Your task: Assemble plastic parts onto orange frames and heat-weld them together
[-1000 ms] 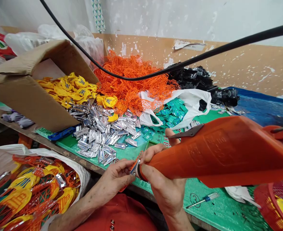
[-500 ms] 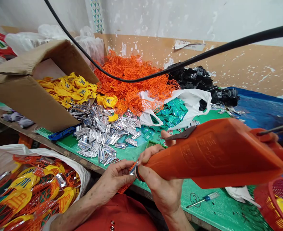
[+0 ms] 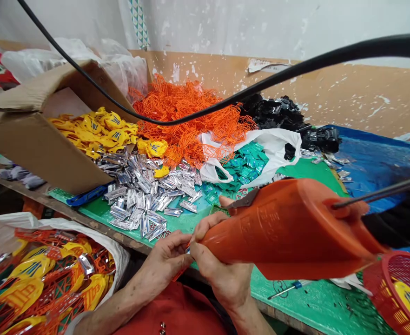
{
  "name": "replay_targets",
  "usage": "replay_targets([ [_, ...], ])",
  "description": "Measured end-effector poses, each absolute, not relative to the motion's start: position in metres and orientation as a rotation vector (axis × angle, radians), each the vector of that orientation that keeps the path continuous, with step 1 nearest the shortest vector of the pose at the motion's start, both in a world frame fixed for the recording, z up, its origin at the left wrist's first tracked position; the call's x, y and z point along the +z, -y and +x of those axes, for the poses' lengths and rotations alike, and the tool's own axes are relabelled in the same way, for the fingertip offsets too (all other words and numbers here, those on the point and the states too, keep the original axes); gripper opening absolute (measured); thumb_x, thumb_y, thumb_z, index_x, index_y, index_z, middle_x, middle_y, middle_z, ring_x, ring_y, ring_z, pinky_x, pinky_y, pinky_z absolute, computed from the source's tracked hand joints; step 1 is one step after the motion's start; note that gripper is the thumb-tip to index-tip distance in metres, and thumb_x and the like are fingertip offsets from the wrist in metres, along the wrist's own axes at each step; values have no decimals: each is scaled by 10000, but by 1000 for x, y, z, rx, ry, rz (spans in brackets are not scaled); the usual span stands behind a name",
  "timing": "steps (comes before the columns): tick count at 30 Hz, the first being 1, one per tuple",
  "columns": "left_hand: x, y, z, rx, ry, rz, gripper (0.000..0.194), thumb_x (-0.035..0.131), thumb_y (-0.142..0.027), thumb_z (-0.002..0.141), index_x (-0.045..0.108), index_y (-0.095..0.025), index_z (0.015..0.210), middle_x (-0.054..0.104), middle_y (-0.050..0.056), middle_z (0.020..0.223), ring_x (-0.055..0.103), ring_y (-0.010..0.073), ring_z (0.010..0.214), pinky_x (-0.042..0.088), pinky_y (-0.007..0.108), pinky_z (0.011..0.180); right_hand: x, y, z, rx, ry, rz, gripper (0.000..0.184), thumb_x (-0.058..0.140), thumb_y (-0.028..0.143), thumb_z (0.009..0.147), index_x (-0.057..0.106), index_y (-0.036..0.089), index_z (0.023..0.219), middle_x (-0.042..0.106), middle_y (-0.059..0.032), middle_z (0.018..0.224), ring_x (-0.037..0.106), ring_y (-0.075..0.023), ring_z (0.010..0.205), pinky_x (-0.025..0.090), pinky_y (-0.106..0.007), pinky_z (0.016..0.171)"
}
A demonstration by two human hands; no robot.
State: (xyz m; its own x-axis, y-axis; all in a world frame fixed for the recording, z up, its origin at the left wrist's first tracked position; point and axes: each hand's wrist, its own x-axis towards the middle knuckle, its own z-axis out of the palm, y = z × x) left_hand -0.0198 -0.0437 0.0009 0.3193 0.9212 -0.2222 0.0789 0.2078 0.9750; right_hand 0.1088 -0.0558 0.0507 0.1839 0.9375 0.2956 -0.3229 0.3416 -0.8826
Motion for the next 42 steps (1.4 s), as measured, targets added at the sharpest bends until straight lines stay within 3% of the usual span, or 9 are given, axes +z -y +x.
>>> replay_targets([
  [9,5,44,-24,786,-1023,1181,209,641,-256,698,711,-150,865,526,13,798,464,145,736,358,267,671,63,58,116,1011,964,-713,524,694,159,745,494,350,1190,596,58,747,590,-118,663,530,-341,763],
  [15,-3,44,-31,859,-992,1152,287,649,-169,683,720,-187,961,532,0,829,502,142,771,395,274,720,73,40,138,816,852,-1017,203,722,207,689,626,195,867,598,-14,780,588,-158,578,463,-244,369],
  [18,-5,44,-31,881,-955,1067,340,654,-149,652,704,-175,988,561,10,856,520,141,776,412,267,708,71,39,145,460,922,-1285,519,741,299,703,550,214,1177,598,-85,1068,631,-224,794,551,-342,540],
  [21,-1,44,-29,884,-969,1019,439,647,-108,613,678,-173,1045,585,19,879,537,138,763,426,248,660,56,52,140,-113,1134,-1481,965,783,334,673,242,231,1465,325,-161,1438,415,-352,1243,474,-520,902],
  [23,3,44,-27,907,-1004,1040,479,628,-78,595,672,-170,1064,579,20,892,549,134,750,443,243,651,41,65,132,-282,1292,-1517,935,779,323,686,268,239,1464,287,-170,1451,335,-382,1295,437,-566,938],
  [27,10,46,-23,955,-1038,1206,582,539,-11,571,665,-170,1116,560,28,910,569,139,763,483,242,649,13,78,115,240,1564,-1417,434,665,300,803,549,242,1217,554,-124,1177,589,-271,1038,573,-420,768],
  [29,12,48,-22,966,-1030,1297,623,486,12,564,661,-175,1131,572,43,947,584,154,821,502,251,687,6,77,110,546,1564,-1401,313,634,285,825,590,222,1129,615,-100,1085,647,-219,911,595,-339,691],
  [33,10,50,-21,983,-1043,1387,599,475,11,597,653,-173,1139,583,68,1025,592,178,918,521,281,767,3,71,108,769,1470,-1374,295,610,239,819,625,186,1109,668,-95,1027,678,-171,766,602,-281,645],
  [42,12,46,-20,965,-1113,1523,506,476,28,600,668,-142,1036,599,44,911,567,128,754,497,236,649,-10,73,110,1002,1221,-1201,227,651,230,803,704,215,1023,730,-81,982,705,-198,856,598,-308,764],
])
